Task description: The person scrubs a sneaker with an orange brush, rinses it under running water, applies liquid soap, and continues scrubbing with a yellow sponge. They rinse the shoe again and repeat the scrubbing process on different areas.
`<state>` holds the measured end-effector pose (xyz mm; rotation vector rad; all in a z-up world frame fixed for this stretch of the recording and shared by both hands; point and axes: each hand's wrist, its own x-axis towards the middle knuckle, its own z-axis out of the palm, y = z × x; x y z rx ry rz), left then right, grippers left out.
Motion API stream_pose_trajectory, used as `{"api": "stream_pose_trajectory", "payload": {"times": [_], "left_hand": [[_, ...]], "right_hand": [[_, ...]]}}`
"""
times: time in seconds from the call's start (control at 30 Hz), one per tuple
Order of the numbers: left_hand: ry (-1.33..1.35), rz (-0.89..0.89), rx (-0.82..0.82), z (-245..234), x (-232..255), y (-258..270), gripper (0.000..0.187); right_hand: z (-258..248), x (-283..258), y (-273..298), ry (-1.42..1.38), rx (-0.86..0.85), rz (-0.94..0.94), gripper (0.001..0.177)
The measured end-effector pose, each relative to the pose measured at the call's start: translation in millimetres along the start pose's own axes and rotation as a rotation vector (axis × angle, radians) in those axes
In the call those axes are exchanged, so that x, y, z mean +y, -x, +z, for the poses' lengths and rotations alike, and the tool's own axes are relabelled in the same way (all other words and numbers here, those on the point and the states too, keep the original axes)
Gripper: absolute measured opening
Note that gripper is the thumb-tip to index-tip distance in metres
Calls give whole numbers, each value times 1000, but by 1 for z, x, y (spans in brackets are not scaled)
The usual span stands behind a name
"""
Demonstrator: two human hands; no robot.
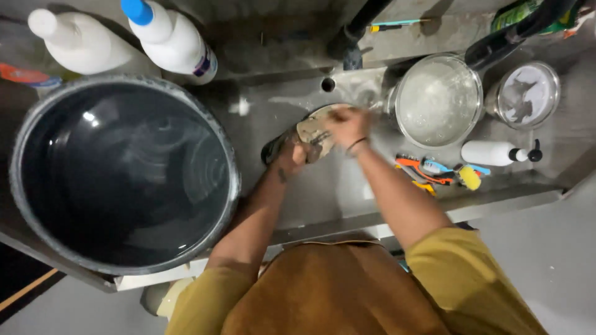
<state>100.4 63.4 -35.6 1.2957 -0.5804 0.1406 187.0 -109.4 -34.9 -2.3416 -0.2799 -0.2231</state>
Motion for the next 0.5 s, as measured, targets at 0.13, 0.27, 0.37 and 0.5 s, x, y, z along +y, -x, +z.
{"api": "stream_pose_trajectory", "payload": {"times": [0.13,0.27,0.37,0.5], "left_hand": [[-314,-353,-54,1,-17,-4,11],[-670,-1010,-47,22,-33,5,32],[-422,-1220,125,25,-36,-12,55],[-327,-1346,265,27,-97,32,77]], "right_hand": [[16,-14,25,26,-203,169,55],[5,-32,15,291,-371,446,61],[-13,-27,-15,327,-471,423,61],[14,-68,15,91,-445,362,50]]}}
